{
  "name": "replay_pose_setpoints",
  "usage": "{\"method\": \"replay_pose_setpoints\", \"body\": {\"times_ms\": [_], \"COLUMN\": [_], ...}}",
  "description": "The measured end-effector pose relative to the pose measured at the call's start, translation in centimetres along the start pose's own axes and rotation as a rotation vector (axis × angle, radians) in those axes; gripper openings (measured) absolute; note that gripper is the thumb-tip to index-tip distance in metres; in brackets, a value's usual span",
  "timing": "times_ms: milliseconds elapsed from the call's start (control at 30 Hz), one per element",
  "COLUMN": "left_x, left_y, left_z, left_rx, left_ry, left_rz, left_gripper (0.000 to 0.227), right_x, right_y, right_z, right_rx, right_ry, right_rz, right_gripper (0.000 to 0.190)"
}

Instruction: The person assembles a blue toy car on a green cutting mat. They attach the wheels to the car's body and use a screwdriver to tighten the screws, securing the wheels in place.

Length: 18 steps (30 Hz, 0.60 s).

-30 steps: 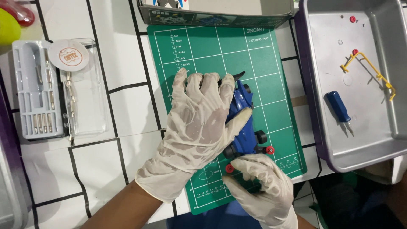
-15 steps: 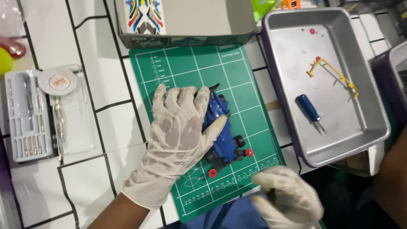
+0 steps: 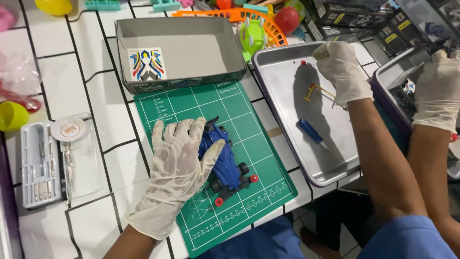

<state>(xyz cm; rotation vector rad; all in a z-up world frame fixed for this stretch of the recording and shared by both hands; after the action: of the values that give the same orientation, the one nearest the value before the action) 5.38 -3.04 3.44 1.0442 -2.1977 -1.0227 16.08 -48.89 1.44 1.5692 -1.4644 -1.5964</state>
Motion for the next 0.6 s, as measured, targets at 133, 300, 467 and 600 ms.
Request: {"method": "replay_pose_setpoints", "body": {"times_ms": [133,300,467,600], "left_x": [-0.1,-0.2,-0.1,-0.2], "left_y": [0.0,0.0,-0.2,-0.7], "left_z": [0.0,-0.1,0.0,0.1], "left_rx": [0.008,0.019,-0.025,-0.036], "left_ry": [0.016,0.017,0.008,0.031], "left_rz": [0.065,0.063,0.047,0.044], "left_gripper": [0.061,0.060,0.068,0.070], "right_x": [4.9,8.4,10.0,6.6], "right_y": [-3.3,-6.7,-6.5,-4.9], "right_z": [-2.4,-5.5,-5.6,-1.4], "right_rx": [0.053,-0.050,0.037,0.451], "right_ry": [-0.454,-0.197,-0.171,-1.038], "right_rz": [-0.413,0.076,0.151,-1.110], "right_gripper": [0.031,0.034,0.032,0.035]}}
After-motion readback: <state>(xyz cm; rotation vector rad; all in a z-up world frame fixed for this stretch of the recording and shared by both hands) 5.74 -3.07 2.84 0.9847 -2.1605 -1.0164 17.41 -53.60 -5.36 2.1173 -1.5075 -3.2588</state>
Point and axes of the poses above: each hand's wrist, its own z-axis away from the middle knuckle, its own y-axis out of the back of the hand, x = y × z, the point moved 7 cm from there along -z, towards the middle knuckle, and after that the axes turned 7 degrees about x, right-handed, at the moved point
